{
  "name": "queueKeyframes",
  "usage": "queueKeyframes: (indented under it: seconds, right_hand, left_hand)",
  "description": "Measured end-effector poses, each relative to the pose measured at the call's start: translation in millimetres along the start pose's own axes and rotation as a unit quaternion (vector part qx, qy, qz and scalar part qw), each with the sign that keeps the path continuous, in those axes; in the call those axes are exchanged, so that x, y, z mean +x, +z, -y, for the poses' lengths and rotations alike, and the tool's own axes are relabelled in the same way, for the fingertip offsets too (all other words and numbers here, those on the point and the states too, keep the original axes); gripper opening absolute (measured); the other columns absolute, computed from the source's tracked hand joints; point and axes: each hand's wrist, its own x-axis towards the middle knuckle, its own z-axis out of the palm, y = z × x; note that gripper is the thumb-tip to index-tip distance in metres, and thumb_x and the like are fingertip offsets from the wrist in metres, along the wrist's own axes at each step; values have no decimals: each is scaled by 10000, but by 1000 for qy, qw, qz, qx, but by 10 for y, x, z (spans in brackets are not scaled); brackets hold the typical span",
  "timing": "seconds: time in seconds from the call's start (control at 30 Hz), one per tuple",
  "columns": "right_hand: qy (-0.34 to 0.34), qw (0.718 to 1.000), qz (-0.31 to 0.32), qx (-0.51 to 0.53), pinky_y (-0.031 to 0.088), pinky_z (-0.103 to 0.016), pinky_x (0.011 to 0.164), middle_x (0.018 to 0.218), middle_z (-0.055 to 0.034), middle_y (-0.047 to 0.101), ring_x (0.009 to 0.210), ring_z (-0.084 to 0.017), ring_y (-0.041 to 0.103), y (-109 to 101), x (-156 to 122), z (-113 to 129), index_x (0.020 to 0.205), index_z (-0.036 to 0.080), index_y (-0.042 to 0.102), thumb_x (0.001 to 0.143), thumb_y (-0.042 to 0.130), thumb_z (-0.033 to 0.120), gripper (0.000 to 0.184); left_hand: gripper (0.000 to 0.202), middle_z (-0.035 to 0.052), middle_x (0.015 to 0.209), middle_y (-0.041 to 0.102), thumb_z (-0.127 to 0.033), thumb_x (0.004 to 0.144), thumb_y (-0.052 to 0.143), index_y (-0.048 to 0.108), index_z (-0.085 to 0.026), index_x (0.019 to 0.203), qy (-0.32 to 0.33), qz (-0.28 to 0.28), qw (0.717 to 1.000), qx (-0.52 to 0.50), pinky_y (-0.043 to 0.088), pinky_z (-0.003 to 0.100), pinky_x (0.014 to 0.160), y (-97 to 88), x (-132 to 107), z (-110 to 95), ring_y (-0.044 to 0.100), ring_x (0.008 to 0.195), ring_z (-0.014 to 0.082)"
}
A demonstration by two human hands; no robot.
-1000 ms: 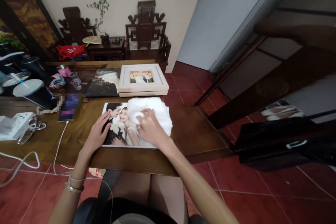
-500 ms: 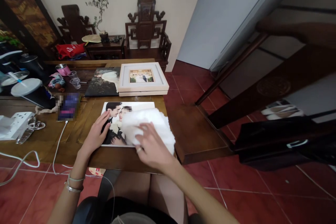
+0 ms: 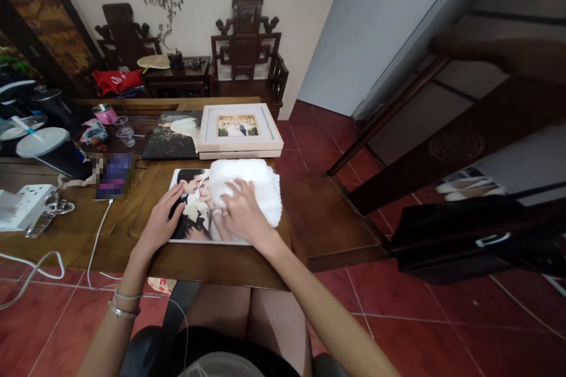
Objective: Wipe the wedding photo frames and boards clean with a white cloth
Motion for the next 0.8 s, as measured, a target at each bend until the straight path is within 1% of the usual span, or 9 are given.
queueKeyframes:
  seconds: [0.1, 0.2, 0.3, 0.37, 0.43, 0.5, 0.6, 0.7, 0.8]
  right_hand:
    - [-36, 999, 13, 18, 242, -652, 1051, 1316, -156, 516, 1293, -390, 287, 57, -366, 214, 823, 178, 674, 728, 532, 157, 173]
    - [-55, 998, 10, 33, 214, -701, 1051, 1343, -132, 510, 1309, -400, 284, 71, -736, 461, 753, 205, 667, 658, 552, 110, 177]
    - [-70, 996, -2, 62, 221, -668, 1083, 1355, -108, 509, 1312, -366, 310, 27, -977, 648, 754, 207, 650, 661, 519, 69, 211]
    - [-70, 994, -9, 80, 272, -604, 1091, 1314, -114, 535, 1297, -334, 345, -20, -1004, 676, 774, 200, 637, 689, 491, 58, 221]
    - [-62, 994, -9, 86, 356, -530, 1054, 1231, -143, 566, 1264, -315, 384, -63, -907, 605, 784, 189, 625, 717, 481, 70, 198]
    - [-41, 996, -6, 75, 410, -472, 999, 1131, -162, 583, 1230, -306, 406, -91, -705, 447, 810, 174, 619, 742, 472, 89, 183]
    - [12, 999, -15, 35, 405, -437, 974, 1059, -161, 586, 1182, -299, 422, -112, -297, 135, 859, 155, 616, 788, 437, 110, 198]
    - [52, 999, -18, 2, 391, -448, 962, 985, -164, 602, 1124, -312, 435, -120, 63, -120, 884, 133, 620, 835, 412, 146, 214]
    - [54, 998, -18, -6, 351, -500, 991, 997, -180, 615, 1144, -332, 410, -88, 179, -200, 893, 120, 630, 829, 424, 145, 217]
  left_hand:
    - [451, 104, 1479, 416, -290, 951, 393, 446, -187, 1387, 0, -4, 1000, -8, 280, 445, 1144, 11, 0, 9, 348, 1387, 214]
    - [446, 103, 1476, 420, -289, 952, 394, 450, -196, 1384, -3, -8, 1000, -9, 284, 450, 1141, 24, -5, 14, 347, 1387, 217]
    - [443, 107, 1468, 432, -285, 950, 399, 455, -196, 1380, -6, -13, 1000, -3, 292, 452, 1135, 33, -8, 12, 356, 1383, 219]
    - [447, 107, 1472, 425, -282, 950, 399, 447, -194, 1385, -8, -13, 1000, 1, 290, 453, 1135, 33, -4, 13, 353, 1384, 218]
    - [450, 106, 1481, 411, -281, 952, 394, 439, -192, 1391, -5, -8, 1000, 2, 285, 454, 1137, 28, 8, 21, 342, 1390, 219]
    - [451, 111, 1491, 395, -283, 953, 390, 439, -187, 1391, 6, 2, 1000, 3, 281, 454, 1139, 20, 29, 37, 328, 1397, 221]
    - [450, 122, 1494, 387, -285, 952, 391, 444, -180, 1387, 19, 9, 1000, 7, 283, 457, 1135, 14, 69, 65, 322, 1400, 227]
    - [451, 122, 1492, 389, -287, 951, 394, 443, -184, 1388, 15, 9, 1000, 6, 289, 460, 1130, 17, 102, 80, 321, 1400, 233]
    - [451, 128, 1488, 394, -287, 950, 400, 450, -179, 1384, 9, 6, 1000, 4, 287, 464, 1131, 26, 117, 86, 323, 1399, 239]
